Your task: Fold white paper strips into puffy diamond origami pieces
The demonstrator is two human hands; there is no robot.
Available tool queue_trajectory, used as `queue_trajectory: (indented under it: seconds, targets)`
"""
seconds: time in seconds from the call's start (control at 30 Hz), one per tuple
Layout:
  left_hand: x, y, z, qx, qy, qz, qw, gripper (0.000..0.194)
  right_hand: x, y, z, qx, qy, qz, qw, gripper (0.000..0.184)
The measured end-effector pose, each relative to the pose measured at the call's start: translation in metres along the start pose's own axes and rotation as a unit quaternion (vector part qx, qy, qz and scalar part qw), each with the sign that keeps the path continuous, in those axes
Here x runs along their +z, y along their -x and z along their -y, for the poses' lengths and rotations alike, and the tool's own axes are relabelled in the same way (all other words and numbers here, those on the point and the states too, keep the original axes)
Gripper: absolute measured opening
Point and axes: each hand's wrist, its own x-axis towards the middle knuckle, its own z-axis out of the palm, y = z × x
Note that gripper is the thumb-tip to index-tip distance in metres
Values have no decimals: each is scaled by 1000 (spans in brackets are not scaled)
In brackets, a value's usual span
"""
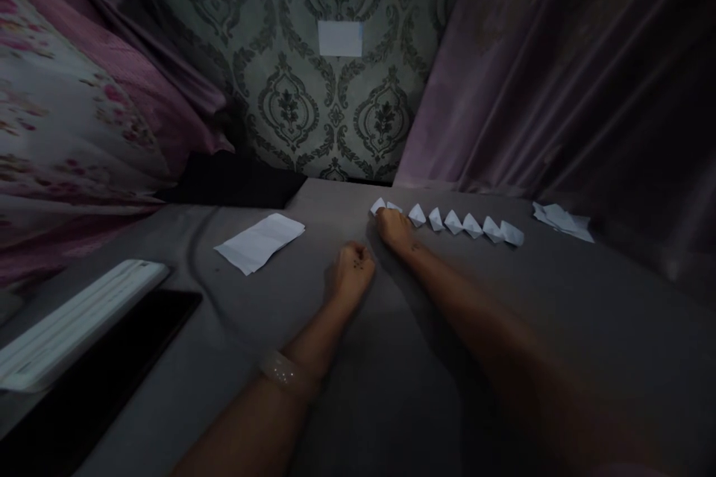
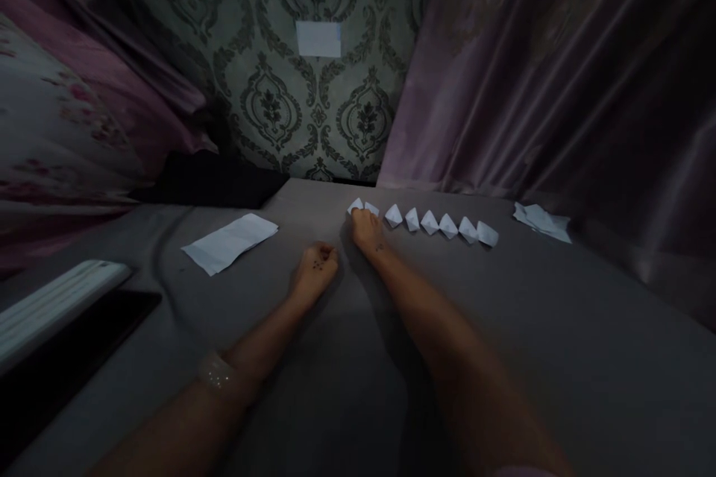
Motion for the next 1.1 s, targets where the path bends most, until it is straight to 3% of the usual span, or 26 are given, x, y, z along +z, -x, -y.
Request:
queue_trajectory:
  seconds: [0.3,0.5,0.67,0.83,1.1]
  targets:
    - [0,-1,-1,-11,-18,-3,1000,17,2,-1,-1,4,-18,-24,1000,35]
    - [0,-1,-3,-8,-28,-4,1000,18,6,37,-6,-14,-36,-50,998,38]
    - [0,-2,-2,2,-42,2,999,18,5,63,-25,-34,-44,-55,997,36]
    - [2,-4,2,-2,-47,0,999,19,0,44,-42,7,-32,-73,997,38]
    - [3,-4,2,4,-38,2,999,20,9,5,-40,44,-5,-59,997,34]
